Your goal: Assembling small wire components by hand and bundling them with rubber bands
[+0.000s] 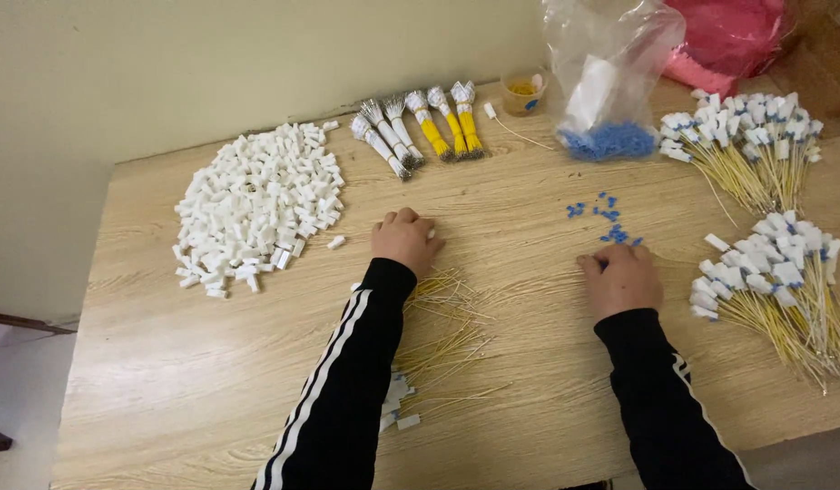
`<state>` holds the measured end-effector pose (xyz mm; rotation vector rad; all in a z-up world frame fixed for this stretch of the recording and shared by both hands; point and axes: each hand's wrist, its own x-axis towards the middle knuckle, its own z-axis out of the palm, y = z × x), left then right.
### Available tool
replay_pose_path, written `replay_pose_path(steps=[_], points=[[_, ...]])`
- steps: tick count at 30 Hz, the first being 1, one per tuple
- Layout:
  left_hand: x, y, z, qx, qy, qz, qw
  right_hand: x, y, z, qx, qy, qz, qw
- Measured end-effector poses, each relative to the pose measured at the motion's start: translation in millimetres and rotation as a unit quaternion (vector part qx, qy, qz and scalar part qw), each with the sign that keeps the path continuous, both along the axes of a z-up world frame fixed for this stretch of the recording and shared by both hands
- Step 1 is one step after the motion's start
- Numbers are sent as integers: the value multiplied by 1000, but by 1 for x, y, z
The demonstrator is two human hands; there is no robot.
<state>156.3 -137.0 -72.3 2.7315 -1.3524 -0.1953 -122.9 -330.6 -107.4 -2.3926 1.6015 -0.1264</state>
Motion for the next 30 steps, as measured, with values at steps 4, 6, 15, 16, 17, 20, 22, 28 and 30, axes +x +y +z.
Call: replay_pose_path(steps=[4,6,15,16,17,20,22,28,30], points=[[6,11,1,7,0,23,1000,3,14,14,-52,-26,29,998],[15,23,-1,-90,37,80,992,5,14,11,-66,-27,53,996],[-4,102,34,-517,370,165,754,42,113,110,138,-483,210,839],[-8,108,29,-520,367,167,753,47,126,112,139,-483,215,837],[-12,114,23,-523,386,182,738,51,138,115,185,-516,213,809],[-27,127,22,-528,408,208,715,60,167,117,267,-549,226,759],[-36,134,26,-529,414,217,708,64,180,115,301,-551,237,742],[-67,139,91,-574,253,161,762,70,197,118,333,-551,269,716],[-66,138,99,-580,155,147,786,68,200,126,295,-547,289,728]])
